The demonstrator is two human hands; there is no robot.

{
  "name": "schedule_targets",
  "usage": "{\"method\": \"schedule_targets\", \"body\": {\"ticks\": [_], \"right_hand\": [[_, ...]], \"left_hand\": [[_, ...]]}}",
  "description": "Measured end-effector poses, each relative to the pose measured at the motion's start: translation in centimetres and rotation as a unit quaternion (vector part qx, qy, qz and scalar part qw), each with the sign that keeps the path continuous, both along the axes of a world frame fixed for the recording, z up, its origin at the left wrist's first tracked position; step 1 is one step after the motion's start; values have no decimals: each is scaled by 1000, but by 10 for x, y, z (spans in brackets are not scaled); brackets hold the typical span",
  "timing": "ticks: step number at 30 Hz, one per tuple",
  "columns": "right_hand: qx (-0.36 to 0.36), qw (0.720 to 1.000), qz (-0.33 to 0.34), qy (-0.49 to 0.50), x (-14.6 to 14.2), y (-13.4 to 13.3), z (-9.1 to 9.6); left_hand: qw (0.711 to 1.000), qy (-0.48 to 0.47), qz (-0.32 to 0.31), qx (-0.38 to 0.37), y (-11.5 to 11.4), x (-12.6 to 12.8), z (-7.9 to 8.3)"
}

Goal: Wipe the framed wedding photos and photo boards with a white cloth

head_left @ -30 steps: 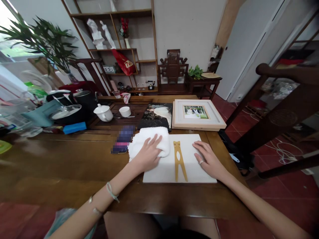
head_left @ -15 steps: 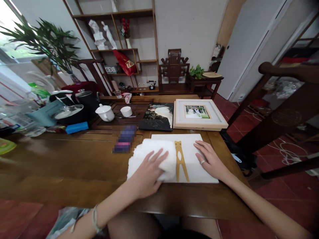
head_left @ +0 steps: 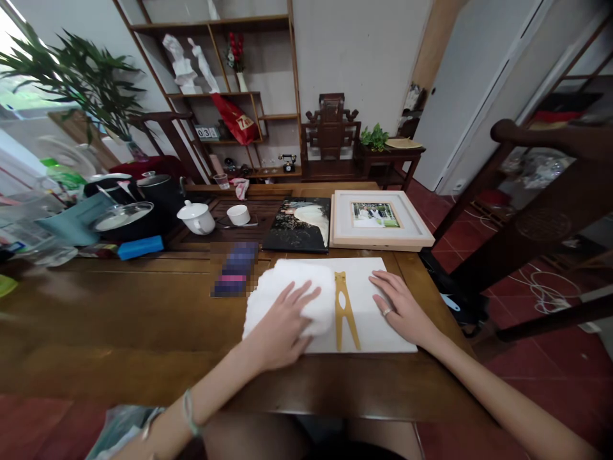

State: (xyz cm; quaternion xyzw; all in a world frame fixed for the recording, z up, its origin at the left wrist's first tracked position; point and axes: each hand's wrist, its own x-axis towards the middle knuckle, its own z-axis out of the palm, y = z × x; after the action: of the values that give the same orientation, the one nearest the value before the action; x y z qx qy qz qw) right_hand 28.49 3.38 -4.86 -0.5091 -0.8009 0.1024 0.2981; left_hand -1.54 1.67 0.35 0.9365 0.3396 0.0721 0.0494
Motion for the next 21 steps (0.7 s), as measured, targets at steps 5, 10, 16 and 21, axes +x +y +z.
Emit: {"method": "schedule_targets", "body": {"ticks": [5,10,16,21], "right_hand": [[9,1000,0,0,0,0,-1],[9,1000,2,3,-1,0,0],[8,1000,3,5,-1,0,1],[11,1000,6,9,-1,0,2]], "left_hand": [[998,-6,-62,-19,-63,1,3],[997,-13,-69,7,-59,0,1],[999,7,-14,47,2,18,-1],[997,35,32,61,51,29,-4]]}}
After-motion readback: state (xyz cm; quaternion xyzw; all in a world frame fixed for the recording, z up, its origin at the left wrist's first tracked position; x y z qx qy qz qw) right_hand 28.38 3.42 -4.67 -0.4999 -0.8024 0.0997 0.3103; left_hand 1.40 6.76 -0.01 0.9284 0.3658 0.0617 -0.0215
